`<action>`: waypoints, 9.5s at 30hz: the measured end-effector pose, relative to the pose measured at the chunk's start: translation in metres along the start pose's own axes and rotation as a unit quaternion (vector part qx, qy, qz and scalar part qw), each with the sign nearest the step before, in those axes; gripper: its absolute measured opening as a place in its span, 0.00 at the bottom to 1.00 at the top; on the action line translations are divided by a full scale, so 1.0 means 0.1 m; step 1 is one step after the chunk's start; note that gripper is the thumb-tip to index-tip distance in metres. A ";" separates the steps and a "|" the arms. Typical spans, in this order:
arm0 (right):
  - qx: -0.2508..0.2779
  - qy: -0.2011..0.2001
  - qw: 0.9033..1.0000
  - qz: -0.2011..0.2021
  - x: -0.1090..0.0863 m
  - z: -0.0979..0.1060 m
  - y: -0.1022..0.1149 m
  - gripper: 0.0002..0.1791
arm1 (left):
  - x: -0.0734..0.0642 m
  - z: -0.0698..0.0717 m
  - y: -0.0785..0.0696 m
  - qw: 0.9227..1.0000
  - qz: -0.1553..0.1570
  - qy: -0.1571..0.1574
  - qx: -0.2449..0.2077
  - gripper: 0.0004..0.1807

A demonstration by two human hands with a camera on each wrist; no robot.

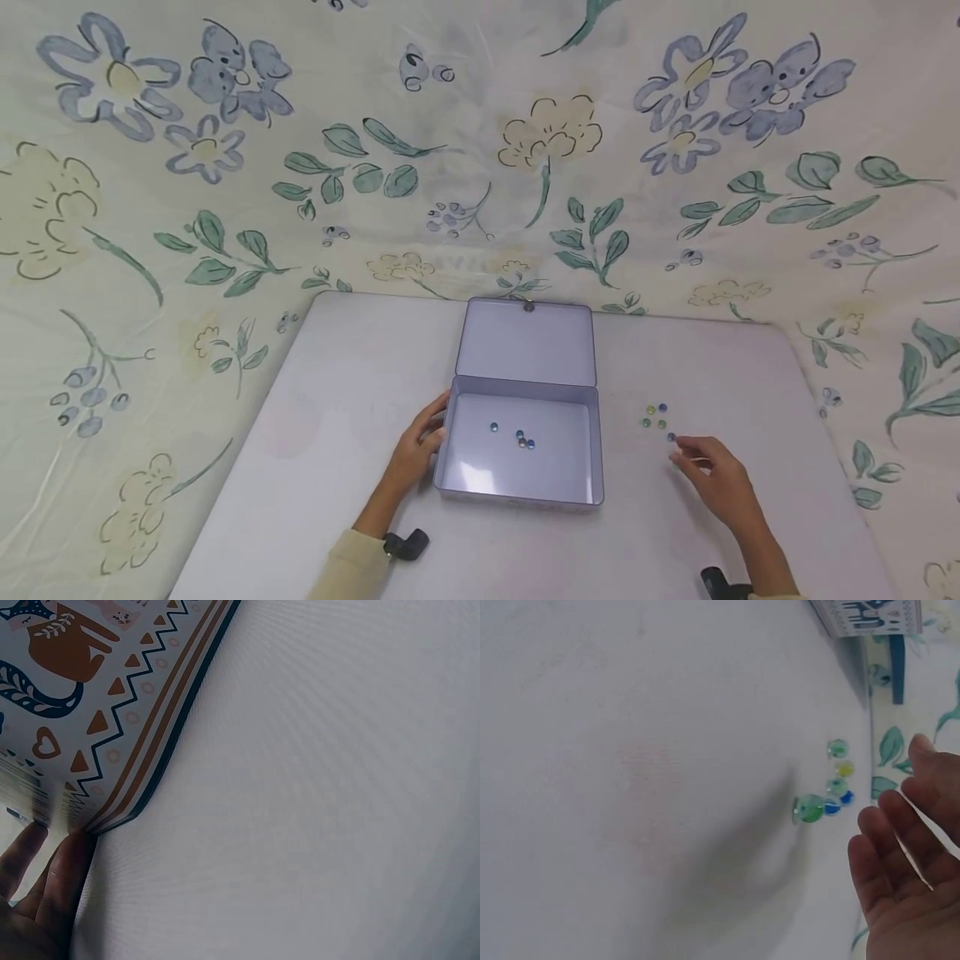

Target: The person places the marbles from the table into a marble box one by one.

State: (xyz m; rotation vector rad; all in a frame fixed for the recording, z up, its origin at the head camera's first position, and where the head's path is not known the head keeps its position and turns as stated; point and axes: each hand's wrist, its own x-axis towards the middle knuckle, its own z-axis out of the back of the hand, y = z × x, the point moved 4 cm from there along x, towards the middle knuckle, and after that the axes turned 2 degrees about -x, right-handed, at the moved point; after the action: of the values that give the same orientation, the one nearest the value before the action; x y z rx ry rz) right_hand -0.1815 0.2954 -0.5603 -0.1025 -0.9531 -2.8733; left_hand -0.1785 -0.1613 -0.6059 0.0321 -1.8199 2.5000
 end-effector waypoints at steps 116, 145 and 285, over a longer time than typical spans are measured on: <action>0.092 0.022 0.979 0.181 0.44 -0.44 1.20 0.11 | -0.06 0.07 -0.47 1.000 -0.004 0.019 0.002 0.30; 0.108 0.077 0.963 0.235 0.71 -0.53 1.67 0.11 | 0.00 0.00 -0.02 1.000 0.009 0.003 -0.001 0.31; 0.017 0.261 0.919 0.297 0.94 -1.49 2.04 0.10 | 0.02 0.00 -0.01 1.000 0.003 -0.001 -0.014 0.30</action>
State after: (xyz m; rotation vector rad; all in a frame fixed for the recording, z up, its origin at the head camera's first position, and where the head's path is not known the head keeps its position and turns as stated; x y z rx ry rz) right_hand -0.2527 0.0356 -0.5496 0.3111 -0.7039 -2.1520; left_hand -0.1807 -0.1610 -0.6048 0.0265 -1.8591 2.4788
